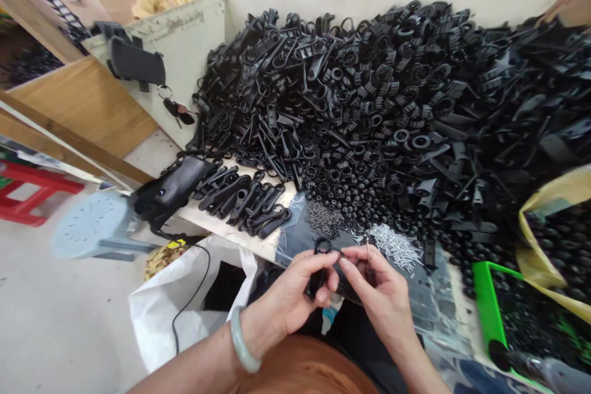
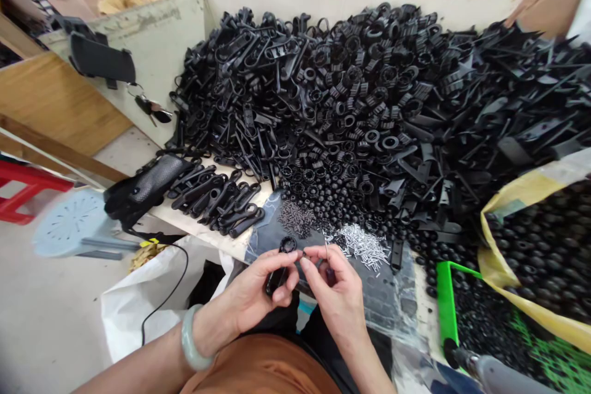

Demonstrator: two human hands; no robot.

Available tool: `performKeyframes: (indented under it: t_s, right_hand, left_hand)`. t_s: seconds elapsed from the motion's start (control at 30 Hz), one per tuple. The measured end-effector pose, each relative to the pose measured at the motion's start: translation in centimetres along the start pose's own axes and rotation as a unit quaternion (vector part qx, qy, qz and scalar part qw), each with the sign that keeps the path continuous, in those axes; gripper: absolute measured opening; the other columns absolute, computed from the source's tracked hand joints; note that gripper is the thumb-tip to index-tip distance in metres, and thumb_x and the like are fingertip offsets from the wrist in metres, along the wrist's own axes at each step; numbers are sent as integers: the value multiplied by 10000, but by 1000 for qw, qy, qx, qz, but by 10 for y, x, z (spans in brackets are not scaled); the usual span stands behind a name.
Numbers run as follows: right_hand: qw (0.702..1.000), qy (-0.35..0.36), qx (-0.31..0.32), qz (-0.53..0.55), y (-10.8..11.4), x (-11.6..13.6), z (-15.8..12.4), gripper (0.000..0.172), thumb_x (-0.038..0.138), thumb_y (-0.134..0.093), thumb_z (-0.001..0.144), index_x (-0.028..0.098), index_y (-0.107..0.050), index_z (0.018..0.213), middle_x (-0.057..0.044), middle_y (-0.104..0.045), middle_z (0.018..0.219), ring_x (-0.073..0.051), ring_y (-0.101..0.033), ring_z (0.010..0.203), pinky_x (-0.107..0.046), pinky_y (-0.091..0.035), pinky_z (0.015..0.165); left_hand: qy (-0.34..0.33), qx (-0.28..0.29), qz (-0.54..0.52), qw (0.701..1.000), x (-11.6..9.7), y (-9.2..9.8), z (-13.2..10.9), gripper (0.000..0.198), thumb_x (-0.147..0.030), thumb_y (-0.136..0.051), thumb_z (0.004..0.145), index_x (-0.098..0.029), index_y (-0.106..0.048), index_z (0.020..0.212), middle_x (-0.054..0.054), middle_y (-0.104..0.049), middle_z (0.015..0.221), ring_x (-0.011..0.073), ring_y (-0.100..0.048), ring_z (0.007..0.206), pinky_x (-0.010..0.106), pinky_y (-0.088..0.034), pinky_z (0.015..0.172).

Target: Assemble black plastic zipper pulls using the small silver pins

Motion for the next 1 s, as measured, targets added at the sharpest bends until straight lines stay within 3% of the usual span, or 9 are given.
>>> performKeyframes:
  t_s: [0.13, 0.23, 0.33, 0.43, 0.6, 0.87, 1.0]
  right_hand:
    - [1000, 28, 13, -7, 2, 0, -1, 136, 349, -728, 891, 226, -756, 942, -2, -633, 786, -113, -507, 542, -237, -430, 487]
    - [997, 57, 45, -18, -2, 4, -2, 99, 304, -718, 893, 232, -757, 949, 6, -629, 784, -97, -464, 493, -234, -407, 455]
    - [995, 59, 75, -28, -6, 5, 0, 104, 311, -712, 897, 230, -756, 947, -10, -660, 820, -101, -473, 491, -246, -409, 456]
    - [994, 19, 111, -9, -9, 3, 2, 143, 357, -710, 905, 222, -739, 941, -12, -675, 777, -118, -502, 507, -260, -415, 480]
    - [976, -94, 182, 79, -12, -4, 1, 255, 454, -711, 919, 204, -671, 952, 19, -667, 572, -146, -542, 523, -267, -412, 528]
    - [963, -152, 179, 136, -15, -9, -1, 364, 530, -773, 854, 187, -662, 909, 7, -669, 569, -146, -586, 541, -262, -441, 559]
    - [977, -112, 150, 106, -12, -10, 0, 325, 504, -773, 855, 181, -734, 862, -1, -652, 626, -142, -583, 556, -256, -451, 538]
  left_hand:
    - [-11, 35, 69, 997, -3, 4, -8, 287, -202, -622, 707, -166, -634, 991, 22, -684, 691, 95, -489, 500, 222, -333, 524]
    - [-24, 30, 126, 991, 1, 9, -11, 253, -151, -601, 696, -180, -610, 947, 1, -653, 724, 102, -510, 588, 225, -374, 595]
    - [-35, -14, 159, 987, 5, 13, -12, 175, -138, -615, 686, -202, -603, 848, 11, -644, 822, 124, -546, 710, 233, -415, 667]
    - [-55, -41, 210, 975, 2, 12, -13, 160, -134, -615, 687, -217, -601, 823, 16, -638, 814, 146, -559, 743, 244, -424, 678]
    - [-69, -30, 297, 952, -8, 2, -17, 154, -138, -566, 718, -226, -562, 844, -31, -568, 686, 130, -480, 615, 254, -357, 595]
    - [-55, 0, 311, 949, -9, 1, -18, 182, -106, -506, 685, -219, -501, 828, -46, -551, 697, 118, -473, 660, 246, -337, 619]
    - [-63, 13, 286, 956, -8, 4, -15, 166, -139, -524, 721, -216, -523, 869, -39, -544, 681, 131, -483, 682, 252, -356, 650]
Point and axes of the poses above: each hand's wrist, its own z-axis towards the middle knuckle, its own y-axis out of the back of the hand, x = y × z, the point moved 4 cm from there along z, towards the middle knuckle
